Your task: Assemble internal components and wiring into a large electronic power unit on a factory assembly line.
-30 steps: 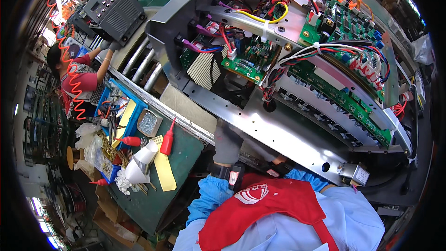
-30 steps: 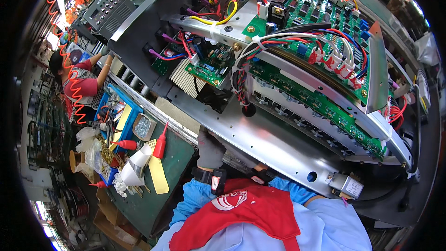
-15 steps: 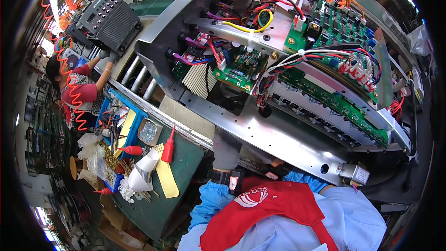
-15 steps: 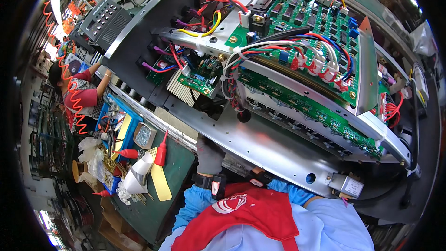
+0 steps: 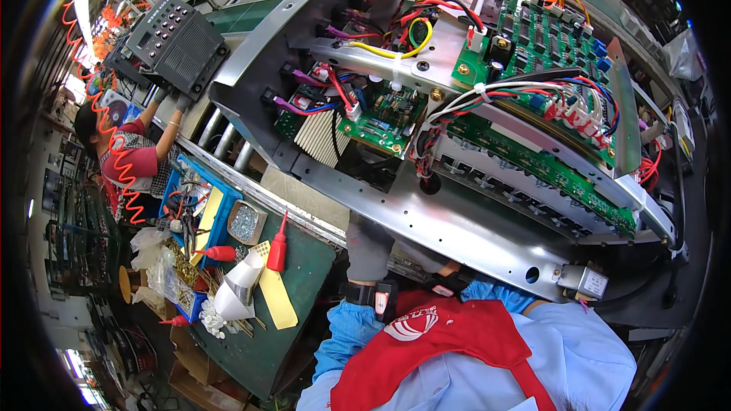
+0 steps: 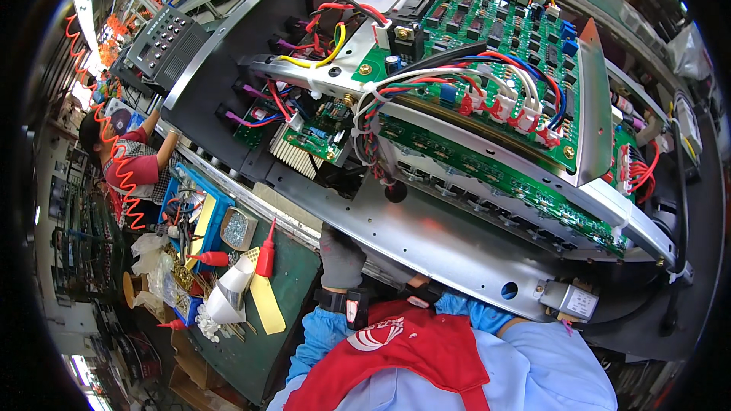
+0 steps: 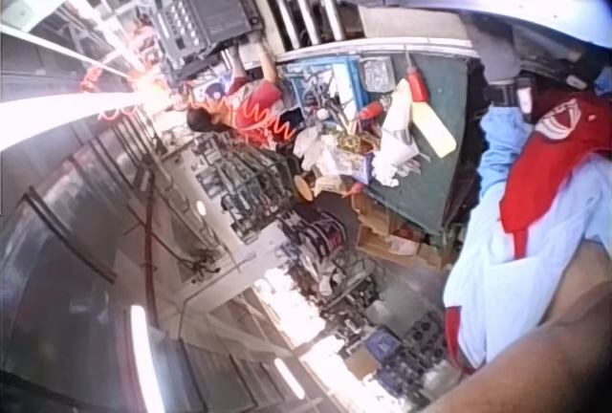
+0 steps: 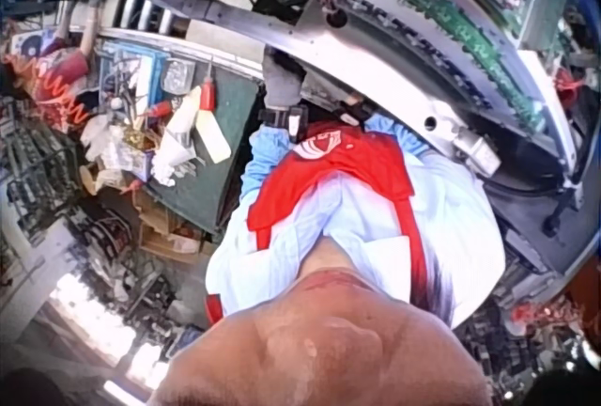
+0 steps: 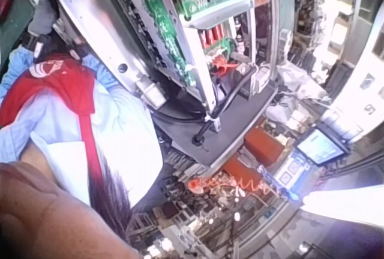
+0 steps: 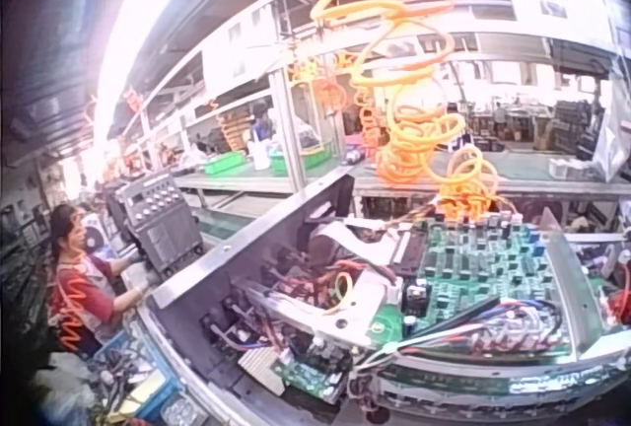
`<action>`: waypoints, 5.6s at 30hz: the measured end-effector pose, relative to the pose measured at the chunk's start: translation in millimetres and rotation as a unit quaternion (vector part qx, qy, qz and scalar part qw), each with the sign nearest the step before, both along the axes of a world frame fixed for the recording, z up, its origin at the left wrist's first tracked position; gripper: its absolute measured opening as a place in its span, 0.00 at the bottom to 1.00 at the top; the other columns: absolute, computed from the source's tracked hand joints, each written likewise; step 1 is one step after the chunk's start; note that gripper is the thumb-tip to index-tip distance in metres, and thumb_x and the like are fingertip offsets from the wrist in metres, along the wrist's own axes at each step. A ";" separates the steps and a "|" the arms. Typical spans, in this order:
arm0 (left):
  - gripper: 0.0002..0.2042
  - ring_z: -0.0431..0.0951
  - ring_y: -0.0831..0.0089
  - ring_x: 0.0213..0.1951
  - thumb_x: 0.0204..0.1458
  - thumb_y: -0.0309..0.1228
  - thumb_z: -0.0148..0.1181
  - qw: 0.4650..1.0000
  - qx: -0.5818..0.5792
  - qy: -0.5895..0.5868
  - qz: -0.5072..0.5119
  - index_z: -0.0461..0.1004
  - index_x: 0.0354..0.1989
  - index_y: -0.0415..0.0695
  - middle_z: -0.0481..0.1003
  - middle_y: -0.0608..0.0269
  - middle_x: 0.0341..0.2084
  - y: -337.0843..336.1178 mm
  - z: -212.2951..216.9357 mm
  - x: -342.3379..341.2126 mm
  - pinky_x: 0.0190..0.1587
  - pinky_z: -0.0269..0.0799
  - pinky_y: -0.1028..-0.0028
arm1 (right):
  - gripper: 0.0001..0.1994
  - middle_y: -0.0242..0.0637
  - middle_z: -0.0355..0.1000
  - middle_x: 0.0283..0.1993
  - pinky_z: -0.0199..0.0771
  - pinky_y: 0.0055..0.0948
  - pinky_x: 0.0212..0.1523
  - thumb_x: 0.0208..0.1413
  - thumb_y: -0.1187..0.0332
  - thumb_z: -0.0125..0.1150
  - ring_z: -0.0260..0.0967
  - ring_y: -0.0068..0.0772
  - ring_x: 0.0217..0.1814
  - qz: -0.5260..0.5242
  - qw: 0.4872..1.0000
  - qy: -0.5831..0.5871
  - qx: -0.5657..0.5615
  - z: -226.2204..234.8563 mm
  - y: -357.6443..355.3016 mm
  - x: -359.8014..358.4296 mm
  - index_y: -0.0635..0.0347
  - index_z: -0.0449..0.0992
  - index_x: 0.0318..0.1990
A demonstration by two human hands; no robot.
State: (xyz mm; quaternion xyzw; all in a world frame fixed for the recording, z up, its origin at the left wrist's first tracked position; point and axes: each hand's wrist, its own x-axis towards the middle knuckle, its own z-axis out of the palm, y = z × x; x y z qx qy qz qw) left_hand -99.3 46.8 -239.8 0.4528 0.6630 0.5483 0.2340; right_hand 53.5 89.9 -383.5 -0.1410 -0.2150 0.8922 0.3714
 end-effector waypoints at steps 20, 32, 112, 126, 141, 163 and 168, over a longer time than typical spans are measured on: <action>0.13 0.73 0.69 0.52 0.62 0.26 0.48 0.779 0.124 -0.614 -0.041 0.69 0.54 0.40 0.73 0.59 0.50 -3.6 -24.5 -6.8 0.58 0.67 0.70 | 0.20 0.37 0.73 0.55 0.71 0.30 0.54 0.61 0.62 0.61 0.71 0.33 0.54 -0.059 0.803 -0.407 0.431 162.4 4.5 -28.4 0.57 0.72 0.58; 0.17 0.74 0.66 0.53 0.59 0.29 0.51 0.738 0.117 -0.664 -0.026 0.69 0.56 0.40 0.73 0.56 0.51 0.0 -22.5 -3.6 0.57 0.71 0.63 | 0.18 0.49 0.74 0.42 0.72 0.45 0.48 0.60 0.56 0.57 0.73 0.51 0.43 -0.004 0.665 -0.546 0.509 233.9 -30.4 10.4 0.62 0.73 0.48; 0.25 0.73 0.79 0.34 0.54 0.29 0.59 0.729 0.197 -0.651 0.081 0.62 0.61 0.41 0.71 0.63 0.40 19.1 2.5 0.3 0.32 0.73 0.78 | 0.41 0.49 0.72 0.46 0.61 0.53 0.59 0.43 0.64 0.68 0.69 0.54 0.50 -0.108 0.219 -0.715 0.655 259.9 7.3 -118.8 0.70 0.57 0.66; 0.28 0.73 0.75 0.42 0.52 0.28 0.60 0.713 0.203 -0.666 0.080 0.61 0.63 0.41 0.71 0.61 0.46 22.5 -1.2 4.8 0.43 0.73 0.75 | 0.41 0.48 0.73 0.46 0.64 0.50 0.57 0.42 0.66 0.66 0.69 0.55 0.52 -0.116 0.198 -0.727 0.647 258.5 8.2 -123.9 0.66 0.57 0.66; 0.25 0.74 0.76 0.38 0.53 0.29 0.60 0.714 0.196 -0.666 0.086 0.63 0.60 0.40 0.73 0.61 0.42 17.8 6.1 1.2 0.39 0.73 0.76 | 0.42 0.50 0.74 0.44 0.62 0.54 0.57 0.42 0.64 0.68 0.70 0.57 0.49 -0.125 0.179 -0.697 0.683 258.3 8.1 -118.1 0.72 0.56 0.66; 0.28 0.73 0.76 0.39 0.53 0.25 0.59 0.696 0.194 -0.688 0.066 0.60 0.64 0.42 0.72 0.61 0.44 18.8 -0.3 3.9 0.40 0.73 0.76 | 0.43 0.53 0.73 0.46 0.62 0.53 0.57 0.42 0.64 0.69 0.69 0.58 0.50 -0.116 0.192 -0.727 0.649 258.6 6.6 -123.8 0.70 0.55 0.66; 0.28 0.74 0.72 0.45 0.53 0.25 0.59 0.703 0.200 -0.677 0.088 0.60 0.63 0.41 0.71 0.58 0.48 21.1 3.6 5.1 0.46 0.73 0.73 | 0.43 0.53 0.72 0.48 0.62 0.54 0.57 0.41 0.65 0.67 0.68 0.58 0.50 -0.108 0.209 -0.721 0.652 258.6 6.6 -119.3 0.71 0.55 0.66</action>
